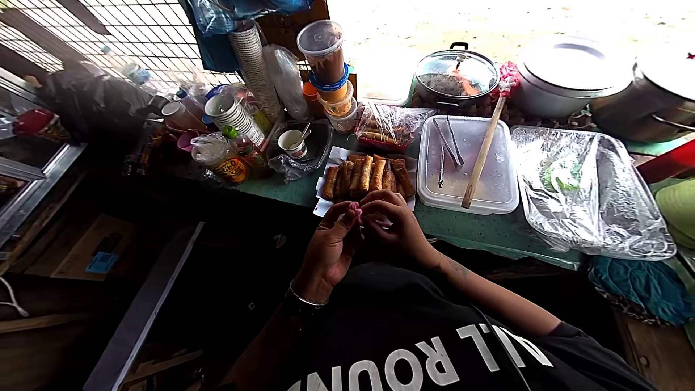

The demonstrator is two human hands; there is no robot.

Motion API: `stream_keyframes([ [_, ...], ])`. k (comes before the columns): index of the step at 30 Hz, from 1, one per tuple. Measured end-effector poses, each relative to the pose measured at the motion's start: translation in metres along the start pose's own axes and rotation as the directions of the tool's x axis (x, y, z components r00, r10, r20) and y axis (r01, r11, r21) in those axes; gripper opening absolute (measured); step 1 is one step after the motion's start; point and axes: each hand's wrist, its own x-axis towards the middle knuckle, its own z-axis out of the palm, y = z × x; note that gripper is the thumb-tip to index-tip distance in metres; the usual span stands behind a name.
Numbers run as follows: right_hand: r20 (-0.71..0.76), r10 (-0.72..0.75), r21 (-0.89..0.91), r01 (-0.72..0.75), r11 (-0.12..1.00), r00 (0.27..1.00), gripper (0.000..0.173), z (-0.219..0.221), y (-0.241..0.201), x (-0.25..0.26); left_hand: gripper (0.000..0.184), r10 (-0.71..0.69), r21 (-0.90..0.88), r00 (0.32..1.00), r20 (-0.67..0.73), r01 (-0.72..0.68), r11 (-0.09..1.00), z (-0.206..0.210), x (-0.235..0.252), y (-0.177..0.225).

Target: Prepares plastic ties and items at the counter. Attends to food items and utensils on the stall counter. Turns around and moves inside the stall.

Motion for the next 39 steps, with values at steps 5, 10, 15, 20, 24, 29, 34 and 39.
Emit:
stream_keyframes([
  [5, 0.121, 0.128, 0.178, -0.148, 0.973, 0.984, 0.019, -0.001, -0.009, -0.002, 0.019, 0.006, -0.027, 0.999, 0.052, -0.004, 1.000, -0.003, -0.004, -0.006],
  [10, -0.029, -0.180, -0.222, 0.169, 0.960, 0.983, 0.013, 0.017, 0.000, -0.009, 0.017, -0.118, -0.056, 0.993, 0.029, 0.120, 0.991, -0.002, -0.010, -0.003],
  [15, 0.056, -0.590, -0.508, 0.532, 0.677, 0.805, 0.012, 0.014, 0.013, -0.007, 0.017, -0.233, -0.055, 0.971, 0.061, 0.236, 0.970, -0.016, -0.018, 0.006],
  [20, 0.136, -0.797, -0.485, 0.741, 0.464, 0.588, 0.009, 0.009, 0.028, -0.002, 0.019, -0.311, -0.076, 0.936, 0.166, 0.326, 0.942, -0.031, -0.028, 0.003],
  [24, 0.075, -0.751, -0.449, 0.695, 0.561, 0.655, 0.009, 0.018, 0.038, -0.001, 0.012, -0.181, -0.027, 0.983, 0.037, 0.182, 0.983, -0.027, -0.031, 0.000],
  [29, 0.013, -0.112, 0.066, 0.111, 0.992, 0.994, 0.025, 0.032, 0.025, 0.001, 0.015, 0.095, 0.015, 0.973, -0.212, -0.094, 0.995, -0.025, -0.026, -0.003],
  [34, 0.215, 0.095, 0.325, -0.163, 0.932, 0.972, 0.021, 0.024, 0.031, -0.008, 0.016, 0.092, 0.021, 0.968, -0.234, -0.089, 0.996, -0.026, -0.027, -0.001],
  [39, 0.333, 0.196, 0.425, -0.333, 0.842, 0.922, 0.019, 0.011, 0.021, -0.010, 0.018, 0.295, 0.243, 0.949, -0.113, -0.261, 0.934, -0.026, -0.020, -0.014],
])
